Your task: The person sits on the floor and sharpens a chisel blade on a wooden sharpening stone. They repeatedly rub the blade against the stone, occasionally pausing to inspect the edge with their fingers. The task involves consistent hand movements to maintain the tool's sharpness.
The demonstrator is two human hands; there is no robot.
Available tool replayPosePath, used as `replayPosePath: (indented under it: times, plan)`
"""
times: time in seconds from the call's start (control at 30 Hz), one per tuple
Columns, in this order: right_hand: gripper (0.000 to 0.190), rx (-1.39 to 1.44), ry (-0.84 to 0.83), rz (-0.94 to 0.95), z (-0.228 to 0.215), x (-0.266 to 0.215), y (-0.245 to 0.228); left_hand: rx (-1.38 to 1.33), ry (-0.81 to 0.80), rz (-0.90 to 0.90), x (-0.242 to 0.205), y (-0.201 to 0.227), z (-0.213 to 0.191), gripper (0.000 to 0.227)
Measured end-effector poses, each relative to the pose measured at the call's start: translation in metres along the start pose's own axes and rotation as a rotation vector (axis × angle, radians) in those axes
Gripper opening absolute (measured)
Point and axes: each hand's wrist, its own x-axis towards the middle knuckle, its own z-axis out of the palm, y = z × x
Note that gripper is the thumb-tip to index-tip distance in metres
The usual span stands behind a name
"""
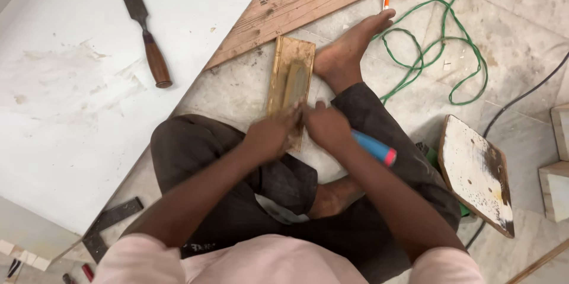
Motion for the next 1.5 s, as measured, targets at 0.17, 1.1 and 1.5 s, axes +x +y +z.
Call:
replayPosePath:
  times: [0.17, 1.1, 1.5]
  plan:
    - [0.037, 0.008, 0.014, 0.060, -0.004, 0.016, 0.013, 0.069, -0.219, -0.205, 0.022, -0.010, 0.011, 0.069]
    - [0.027, 0.024, -0.021, 0.114, 0.005, 0.049, 0.040, -0.068, -0.287, -0.186, 0.057, -0.042, 0.020, 0.076]
    - [0.035, 0.000, 0.106, 0.096, -0.002, 0.028, 0.024, -0.031, -0.200, -0.116, 0.040, -0.023, 0.009, 0.083]
